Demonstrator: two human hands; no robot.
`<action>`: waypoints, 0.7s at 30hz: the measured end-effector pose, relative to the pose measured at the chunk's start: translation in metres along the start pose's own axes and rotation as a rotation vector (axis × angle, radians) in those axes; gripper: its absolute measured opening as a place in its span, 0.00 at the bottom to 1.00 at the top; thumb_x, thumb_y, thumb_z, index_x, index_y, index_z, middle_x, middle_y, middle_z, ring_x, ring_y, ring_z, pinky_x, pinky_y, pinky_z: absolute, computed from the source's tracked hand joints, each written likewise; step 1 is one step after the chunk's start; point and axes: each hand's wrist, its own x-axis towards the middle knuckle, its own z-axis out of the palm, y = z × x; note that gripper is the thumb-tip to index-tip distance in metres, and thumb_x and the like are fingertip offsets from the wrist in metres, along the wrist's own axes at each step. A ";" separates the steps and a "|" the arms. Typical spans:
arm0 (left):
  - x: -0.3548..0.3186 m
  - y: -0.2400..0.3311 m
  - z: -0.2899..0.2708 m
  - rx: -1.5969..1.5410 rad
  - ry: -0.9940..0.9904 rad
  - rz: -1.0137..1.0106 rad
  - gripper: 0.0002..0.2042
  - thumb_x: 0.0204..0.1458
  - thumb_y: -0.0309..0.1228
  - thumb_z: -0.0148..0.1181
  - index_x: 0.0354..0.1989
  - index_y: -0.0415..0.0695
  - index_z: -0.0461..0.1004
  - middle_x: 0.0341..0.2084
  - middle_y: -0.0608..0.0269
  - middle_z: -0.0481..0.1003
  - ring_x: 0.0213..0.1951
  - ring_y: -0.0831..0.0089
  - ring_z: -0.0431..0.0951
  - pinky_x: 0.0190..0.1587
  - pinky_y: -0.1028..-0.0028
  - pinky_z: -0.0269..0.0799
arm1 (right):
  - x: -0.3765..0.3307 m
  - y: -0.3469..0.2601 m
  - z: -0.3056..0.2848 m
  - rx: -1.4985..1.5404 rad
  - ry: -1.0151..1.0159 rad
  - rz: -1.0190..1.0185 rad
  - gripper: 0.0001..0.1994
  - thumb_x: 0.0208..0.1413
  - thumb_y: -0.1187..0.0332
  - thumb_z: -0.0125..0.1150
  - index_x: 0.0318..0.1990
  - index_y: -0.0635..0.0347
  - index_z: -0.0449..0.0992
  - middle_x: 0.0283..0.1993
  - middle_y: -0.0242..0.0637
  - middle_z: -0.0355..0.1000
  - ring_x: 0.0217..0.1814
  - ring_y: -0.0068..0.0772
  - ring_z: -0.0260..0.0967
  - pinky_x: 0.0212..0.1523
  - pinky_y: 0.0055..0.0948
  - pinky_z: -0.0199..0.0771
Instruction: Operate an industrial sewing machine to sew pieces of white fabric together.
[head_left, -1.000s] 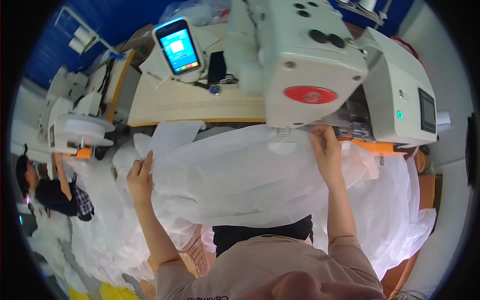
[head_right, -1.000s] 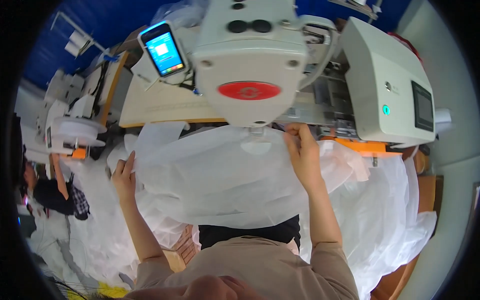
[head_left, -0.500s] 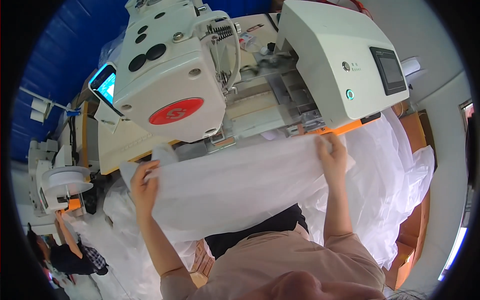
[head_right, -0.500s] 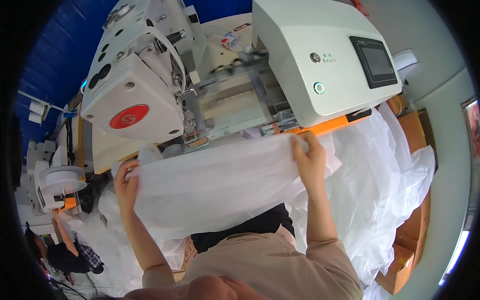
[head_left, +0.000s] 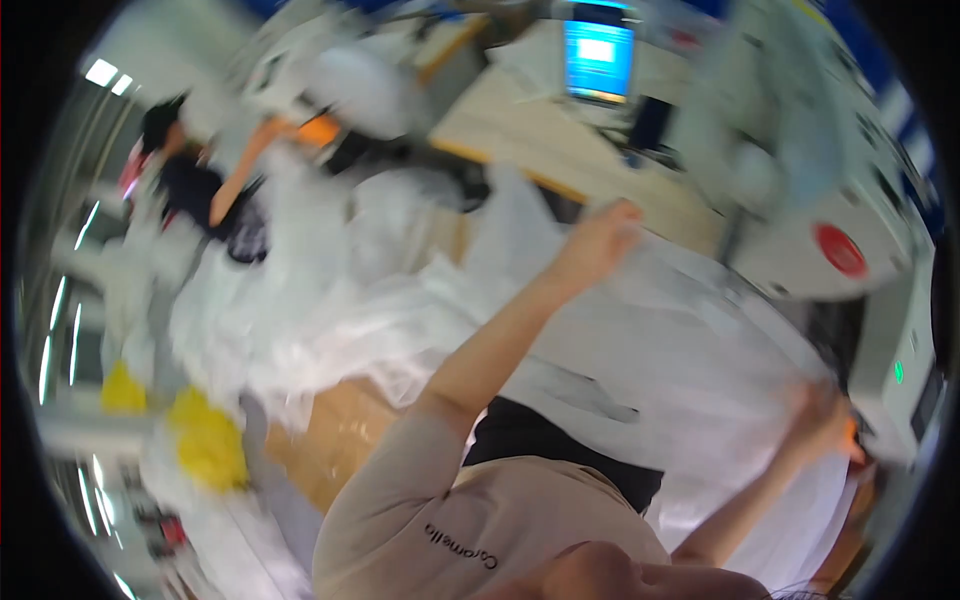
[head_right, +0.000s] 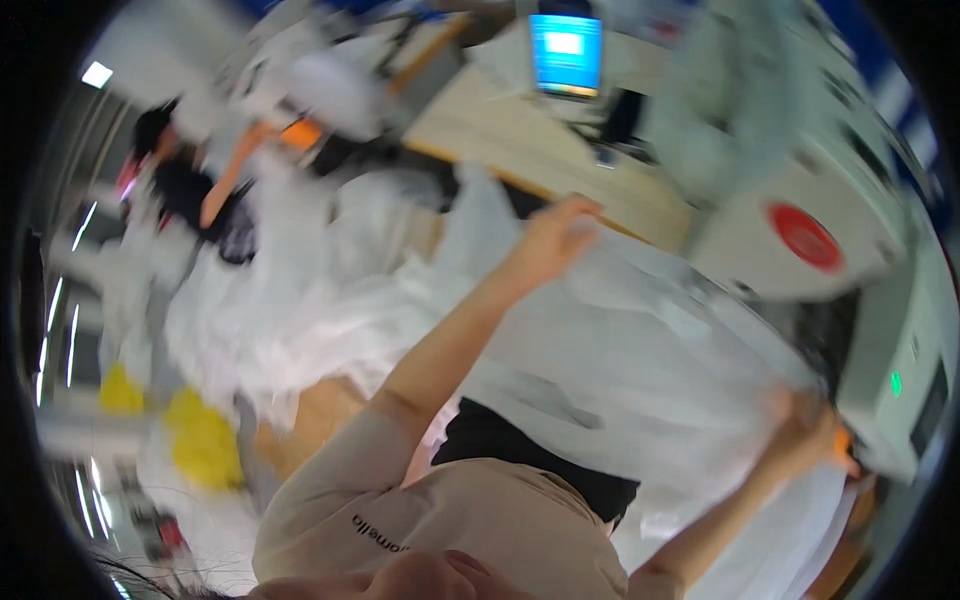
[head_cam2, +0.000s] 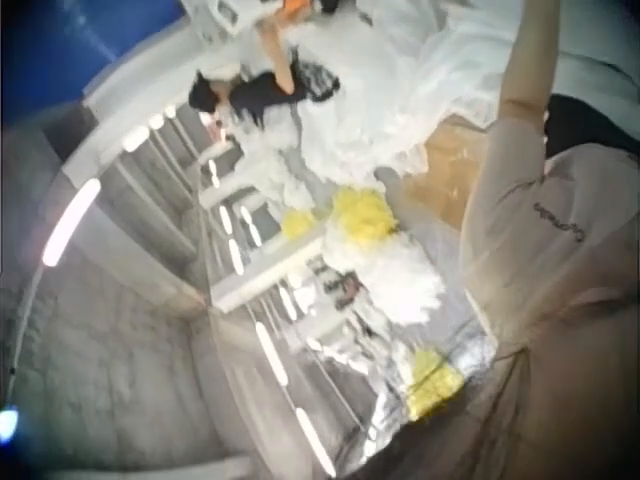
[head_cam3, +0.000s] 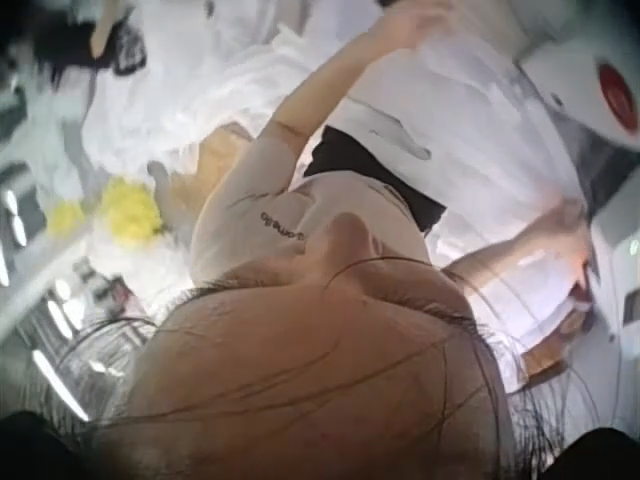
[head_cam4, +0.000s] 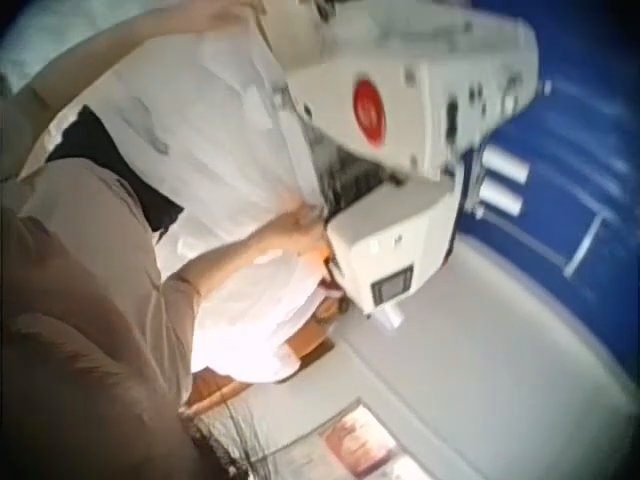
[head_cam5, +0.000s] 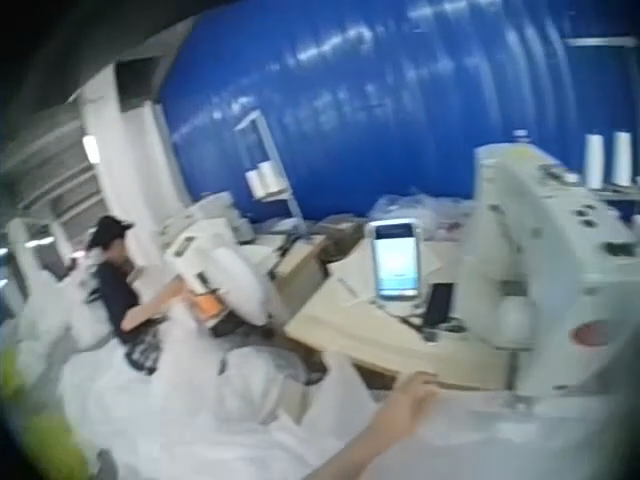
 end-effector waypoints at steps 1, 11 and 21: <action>-0.014 -0.001 -0.020 -0.029 -0.007 0.021 0.13 0.43 0.27 0.59 0.40 0.41 0.72 0.35 0.50 0.74 0.39 0.56 0.74 0.43 0.67 0.68 | -0.004 0.019 0.000 0.032 -0.105 0.127 0.09 0.45 0.73 0.67 0.32 0.66 0.74 0.31 0.42 0.73 0.31 0.32 0.69 0.33 0.30 0.70; -0.194 -0.173 -0.231 0.998 0.298 -0.652 0.09 0.51 0.28 0.47 0.40 0.42 0.69 0.31 0.52 0.74 0.30 0.58 0.76 0.31 0.60 0.70 | -0.026 0.048 -0.005 0.270 0.047 0.023 0.14 0.58 0.66 0.56 0.43 0.70 0.74 0.37 0.43 0.75 0.34 0.27 0.71 0.37 0.23 0.71; -0.061 0.082 0.085 -0.408 0.021 0.012 0.27 0.51 0.29 0.53 0.59 0.34 0.55 0.49 0.39 0.66 0.50 0.45 0.67 0.53 0.58 0.63 | -0.034 0.014 -0.012 0.313 0.136 0.325 0.17 0.57 0.60 0.58 0.43 0.67 0.76 0.40 0.43 0.75 0.33 0.28 0.72 0.33 0.24 0.73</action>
